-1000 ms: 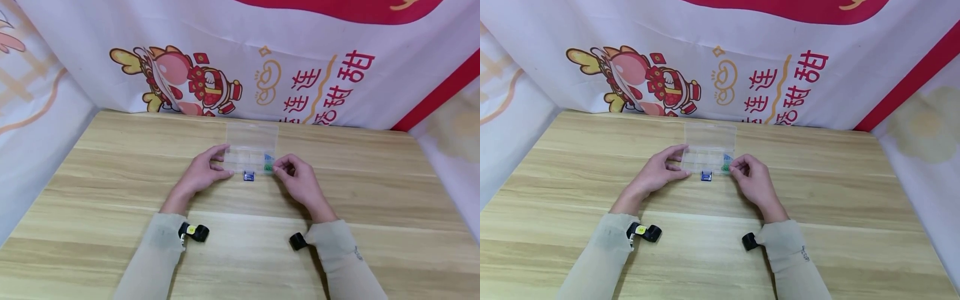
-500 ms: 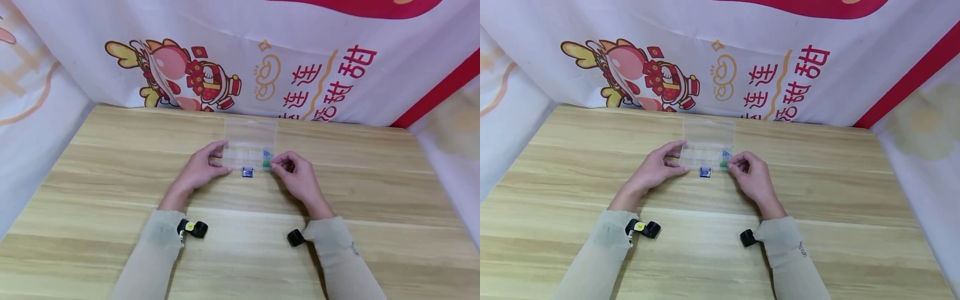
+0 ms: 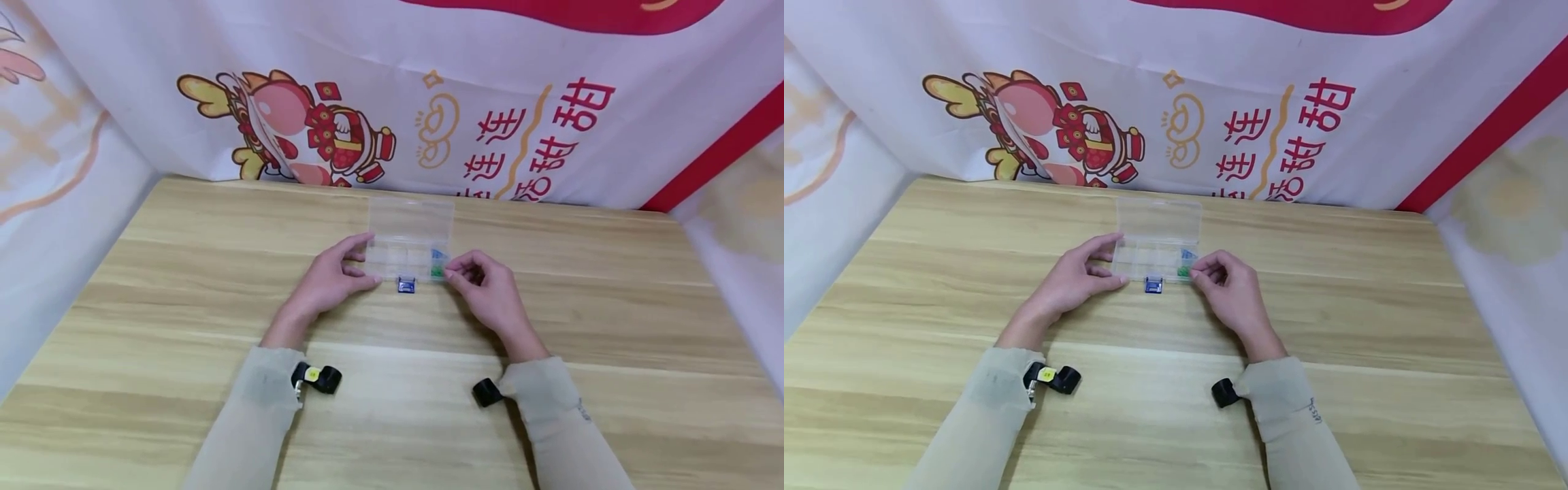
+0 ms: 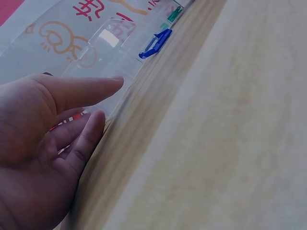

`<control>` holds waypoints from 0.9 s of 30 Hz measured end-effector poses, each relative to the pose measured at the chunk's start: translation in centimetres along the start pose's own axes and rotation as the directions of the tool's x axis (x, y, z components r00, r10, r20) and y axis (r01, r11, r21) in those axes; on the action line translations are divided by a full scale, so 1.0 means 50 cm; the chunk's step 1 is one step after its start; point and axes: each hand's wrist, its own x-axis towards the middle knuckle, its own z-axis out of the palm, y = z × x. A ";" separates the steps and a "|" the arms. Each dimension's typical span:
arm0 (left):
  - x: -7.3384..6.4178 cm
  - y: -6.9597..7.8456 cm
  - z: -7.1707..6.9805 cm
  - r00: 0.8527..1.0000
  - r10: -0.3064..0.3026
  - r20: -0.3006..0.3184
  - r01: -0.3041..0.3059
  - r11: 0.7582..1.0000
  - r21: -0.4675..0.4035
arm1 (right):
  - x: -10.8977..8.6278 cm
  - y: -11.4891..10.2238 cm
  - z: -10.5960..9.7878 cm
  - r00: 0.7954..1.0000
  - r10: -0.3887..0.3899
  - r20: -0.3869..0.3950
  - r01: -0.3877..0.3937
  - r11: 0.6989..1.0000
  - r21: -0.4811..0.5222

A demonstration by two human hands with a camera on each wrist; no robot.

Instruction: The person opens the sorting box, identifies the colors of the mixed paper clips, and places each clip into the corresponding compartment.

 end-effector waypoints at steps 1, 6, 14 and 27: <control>0.001 0.001 0.001 1.000 0.000 -0.001 0.000 1.000 -0.003 | 0.000 0.000 -0.001 1.000 0.001 -0.002 -0.001 1.000 -0.001; 0.005 0.004 0.004 1.000 -0.008 0.000 0.008 1.000 -0.002 | 0.001 0.003 -0.001 1.000 0.019 -0.006 -0.019 1.000 0.003; 0.001 -0.004 -0.001 1.000 0.023 -0.005 -0.024 0.998 -0.050 | 0.000 0.000 -0.011 0.999 0.035 -0.010 -0.034 0.999 0.015; -0.038 0.044 -0.064 0.952 0.195 -0.235 -0.086 0.910 0.405 | -0.009 -0.035 -0.094 0.976 -0.217 0.004 0.173 0.764 -0.621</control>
